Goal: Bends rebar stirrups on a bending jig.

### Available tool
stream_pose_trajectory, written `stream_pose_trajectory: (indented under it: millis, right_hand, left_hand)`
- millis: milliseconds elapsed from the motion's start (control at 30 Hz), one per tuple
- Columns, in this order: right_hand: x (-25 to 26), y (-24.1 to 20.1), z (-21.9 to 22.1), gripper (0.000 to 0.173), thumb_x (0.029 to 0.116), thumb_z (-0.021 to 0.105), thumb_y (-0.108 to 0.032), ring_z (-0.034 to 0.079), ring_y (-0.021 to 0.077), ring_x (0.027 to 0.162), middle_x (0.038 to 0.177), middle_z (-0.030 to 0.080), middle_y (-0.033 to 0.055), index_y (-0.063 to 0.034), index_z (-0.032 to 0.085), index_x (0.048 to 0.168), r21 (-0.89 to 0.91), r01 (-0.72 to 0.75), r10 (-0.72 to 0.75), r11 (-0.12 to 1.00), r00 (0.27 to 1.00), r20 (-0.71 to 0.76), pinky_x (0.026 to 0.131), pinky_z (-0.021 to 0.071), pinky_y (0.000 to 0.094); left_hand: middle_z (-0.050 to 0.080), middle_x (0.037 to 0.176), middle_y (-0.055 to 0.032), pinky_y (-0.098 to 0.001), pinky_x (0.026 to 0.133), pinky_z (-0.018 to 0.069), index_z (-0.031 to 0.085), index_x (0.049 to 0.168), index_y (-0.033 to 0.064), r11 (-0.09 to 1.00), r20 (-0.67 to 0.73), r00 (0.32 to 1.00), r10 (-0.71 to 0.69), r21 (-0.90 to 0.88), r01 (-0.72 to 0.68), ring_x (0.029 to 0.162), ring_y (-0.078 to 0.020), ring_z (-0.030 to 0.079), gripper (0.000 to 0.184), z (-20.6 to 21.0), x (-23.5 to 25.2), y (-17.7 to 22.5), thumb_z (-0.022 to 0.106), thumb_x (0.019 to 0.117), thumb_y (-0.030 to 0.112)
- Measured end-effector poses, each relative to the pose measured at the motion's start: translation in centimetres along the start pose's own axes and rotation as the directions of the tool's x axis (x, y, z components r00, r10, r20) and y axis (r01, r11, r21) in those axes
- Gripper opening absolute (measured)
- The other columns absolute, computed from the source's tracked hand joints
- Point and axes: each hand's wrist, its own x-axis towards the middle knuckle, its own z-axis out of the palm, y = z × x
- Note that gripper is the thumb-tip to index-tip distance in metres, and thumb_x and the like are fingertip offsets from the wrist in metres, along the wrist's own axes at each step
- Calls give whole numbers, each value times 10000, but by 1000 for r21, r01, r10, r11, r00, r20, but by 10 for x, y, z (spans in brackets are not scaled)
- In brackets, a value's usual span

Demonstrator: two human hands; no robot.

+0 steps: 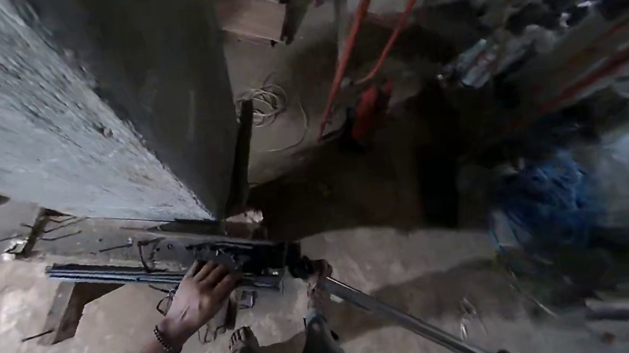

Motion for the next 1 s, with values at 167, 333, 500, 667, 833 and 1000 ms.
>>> stream_pose_trajectory:
  millis: [167,333,500,667,833,1000]
  right_hand:
    - [186,-75,-113,351,971,654,-40,529,545,1297,1344,576,376,94,629,1294,217,321,-265,922,931,-252,1109,400,669]
    - [300,-208,-202,285,1022,561,-92,420,531,1405,1445,533,309,-39,691,1270,-44,435,-424,899,842,-334,1130,333,718]
    - [354,-275,-212,468,1037,553,-131,315,487,1500,1590,393,281,-53,511,1496,-57,447,-442,893,846,-299,1189,254,695]
    - [352,-279,-210,489,1022,564,-92,364,476,1479,1582,423,251,-94,513,1508,-98,449,-458,888,850,-258,1163,287,714]
    - [353,-273,-211,470,992,615,-82,344,513,1472,1567,416,286,-65,550,1457,-162,445,-472,881,855,-215,1122,306,753]
    - [363,-287,-213,520,999,620,-108,297,507,1503,1604,351,307,-10,495,1494,-215,434,-472,875,863,-179,1154,292,726]
  left_hand:
    - [687,876,-66,-384,677,539,656,1092,138,950,-91,977,195,265,-165,779,-250,664,143,-30,52,14,535,1044,198]
    - [720,843,-87,-349,593,570,730,1044,87,944,-113,946,-304,100,315,700,-198,701,221,-59,73,75,552,1041,218]
    - [603,687,48,-189,560,452,718,976,43,407,171,488,-856,-361,839,577,19,518,283,-47,48,111,531,1030,249]
    - [649,741,-32,-378,652,534,724,1013,63,299,357,386,-851,-275,914,648,-131,614,333,-13,25,101,507,1061,311]
    - [614,673,-1,-340,582,538,702,997,83,221,378,340,-861,-325,920,560,-110,590,338,4,23,92,484,1080,328]
    - [606,722,2,-331,627,504,706,985,101,197,401,310,-862,-299,934,631,-102,577,330,0,23,85,492,1073,337]
